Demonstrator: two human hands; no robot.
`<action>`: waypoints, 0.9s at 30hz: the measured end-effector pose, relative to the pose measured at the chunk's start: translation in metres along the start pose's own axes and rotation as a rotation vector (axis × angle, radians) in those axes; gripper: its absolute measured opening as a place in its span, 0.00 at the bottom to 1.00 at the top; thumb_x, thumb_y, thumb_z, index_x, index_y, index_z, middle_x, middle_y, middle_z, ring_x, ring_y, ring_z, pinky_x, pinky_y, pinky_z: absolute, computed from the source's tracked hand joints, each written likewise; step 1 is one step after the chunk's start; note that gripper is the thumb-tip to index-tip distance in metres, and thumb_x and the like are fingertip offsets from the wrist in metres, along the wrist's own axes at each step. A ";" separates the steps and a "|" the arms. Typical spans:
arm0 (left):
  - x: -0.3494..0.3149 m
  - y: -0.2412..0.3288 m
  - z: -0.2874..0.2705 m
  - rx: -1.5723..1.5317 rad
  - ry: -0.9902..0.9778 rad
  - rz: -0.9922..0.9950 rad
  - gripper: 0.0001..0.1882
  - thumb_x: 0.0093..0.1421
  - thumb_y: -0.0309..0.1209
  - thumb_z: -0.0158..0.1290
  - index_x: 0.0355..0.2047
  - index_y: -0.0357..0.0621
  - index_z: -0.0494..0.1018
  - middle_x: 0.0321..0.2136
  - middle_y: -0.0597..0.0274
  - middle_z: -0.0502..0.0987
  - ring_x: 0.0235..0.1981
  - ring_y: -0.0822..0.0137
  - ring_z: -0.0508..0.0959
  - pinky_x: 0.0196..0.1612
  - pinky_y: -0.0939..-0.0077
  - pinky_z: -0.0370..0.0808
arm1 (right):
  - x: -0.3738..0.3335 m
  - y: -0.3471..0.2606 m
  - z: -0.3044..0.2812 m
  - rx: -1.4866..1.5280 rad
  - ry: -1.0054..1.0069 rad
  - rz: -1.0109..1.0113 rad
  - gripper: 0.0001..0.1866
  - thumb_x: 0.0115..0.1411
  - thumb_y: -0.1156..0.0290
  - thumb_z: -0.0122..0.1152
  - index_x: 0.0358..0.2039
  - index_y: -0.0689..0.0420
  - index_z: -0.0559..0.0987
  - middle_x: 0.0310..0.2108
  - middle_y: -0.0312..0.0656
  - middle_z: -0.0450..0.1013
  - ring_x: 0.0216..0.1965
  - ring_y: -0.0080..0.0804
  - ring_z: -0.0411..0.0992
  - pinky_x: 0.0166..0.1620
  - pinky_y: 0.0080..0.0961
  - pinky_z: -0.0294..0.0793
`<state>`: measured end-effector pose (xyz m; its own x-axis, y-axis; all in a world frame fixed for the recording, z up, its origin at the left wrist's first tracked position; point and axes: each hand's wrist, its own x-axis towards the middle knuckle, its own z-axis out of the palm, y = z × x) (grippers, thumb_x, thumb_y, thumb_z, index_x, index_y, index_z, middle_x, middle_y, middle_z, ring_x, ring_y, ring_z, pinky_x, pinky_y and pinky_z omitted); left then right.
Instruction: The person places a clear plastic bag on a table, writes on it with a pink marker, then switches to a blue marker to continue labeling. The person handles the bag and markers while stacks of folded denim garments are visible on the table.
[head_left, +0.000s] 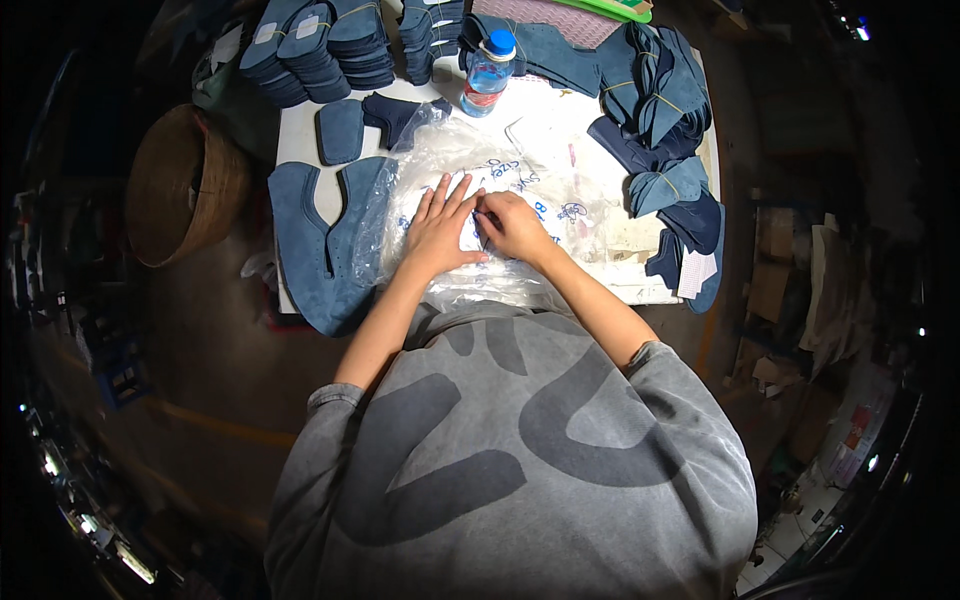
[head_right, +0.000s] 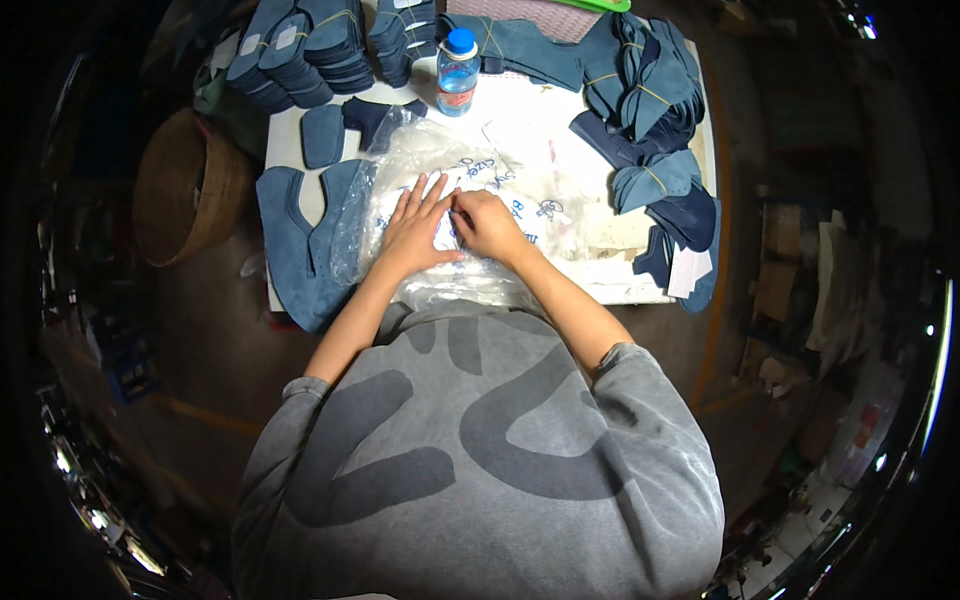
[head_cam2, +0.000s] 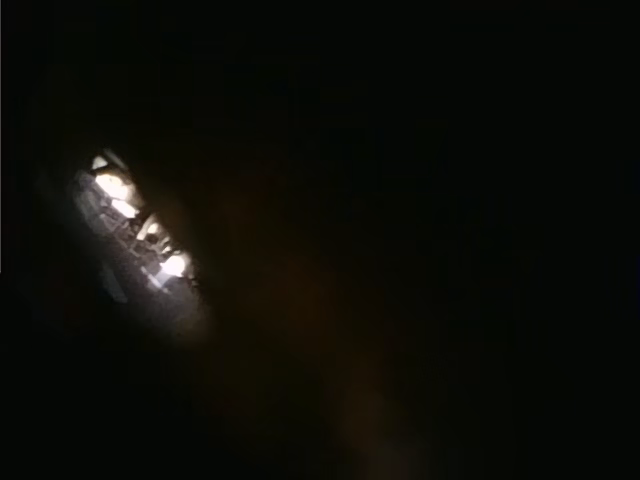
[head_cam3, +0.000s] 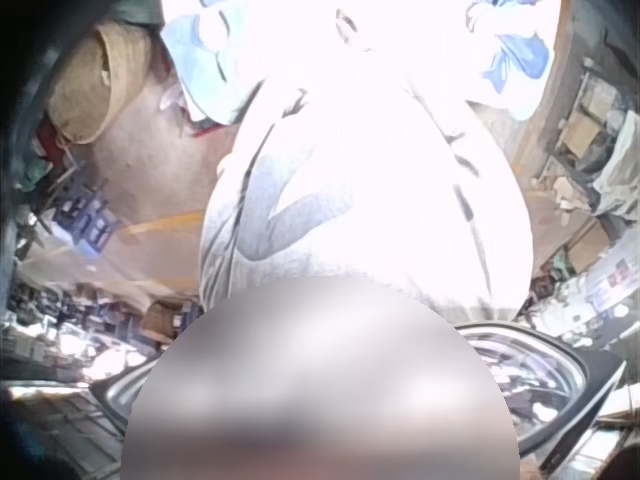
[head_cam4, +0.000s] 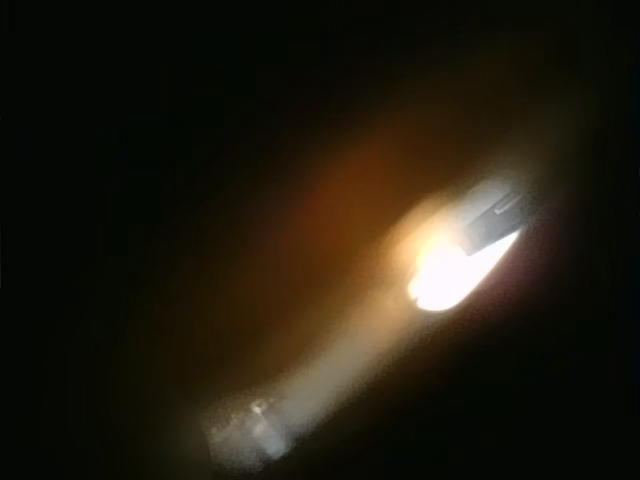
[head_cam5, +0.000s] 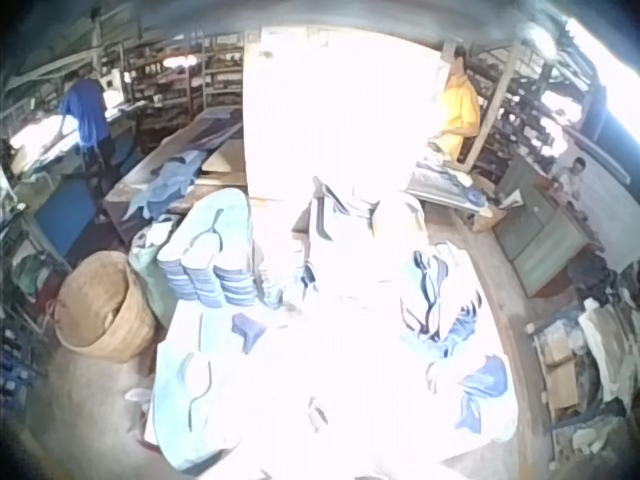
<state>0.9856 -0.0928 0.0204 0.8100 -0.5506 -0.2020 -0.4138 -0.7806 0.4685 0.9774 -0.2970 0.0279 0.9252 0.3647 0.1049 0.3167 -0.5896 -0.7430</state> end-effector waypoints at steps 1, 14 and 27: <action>0.000 0.000 0.000 0.019 -0.002 0.003 0.66 0.43 0.58 0.76 0.80 0.64 0.54 0.83 0.66 0.44 0.83 0.53 0.40 0.82 0.50 0.41 | -0.002 -0.002 0.003 -0.014 -0.059 -0.052 0.04 0.59 0.77 0.66 0.33 0.61 0.79 0.31 0.51 0.78 0.38 0.55 0.77 0.45 0.48 0.76; 0.000 0.000 -0.002 0.002 -0.005 0.023 0.68 0.43 0.57 0.77 0.80 0.65 0.52 0.83 0.65 0.43 0.83 0.51 0.39 0.82 0.47 0.42 | -0.001 -0.001 0.003 -0.218 -0.189 -0.091 0.04 0.55 0.75 0.69 0.30 0.55 0.81 0.28 0.40 0.78 0.38 0.42 0.78 0.43 0.42 0.70; -0.002 0.000 -0.002 0.051 -0.008 0.003 0.69 0.41 0.60 0.77 0.80 0.68 0.52 0.83 0.69 0.43 0.83 0.55 0.38 0.83 0.51 0.39 | -0.007 0.005 -0.003 -0.091 -0.191 -0.193 0.04 0.57 0.76 0.68 0.33 0.58 0.80 0.30 0.45 0.79 0.39 0.48 0.78 0.47 0.44 0.73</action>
<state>0.9852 -0.0911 0.0222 0.8053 -0.5553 -0.2078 -0.4370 -0.7927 0.4250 0.9731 -0.3049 0.0256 0.7925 0.6005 0.1063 0.5087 -0.5549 -0.6582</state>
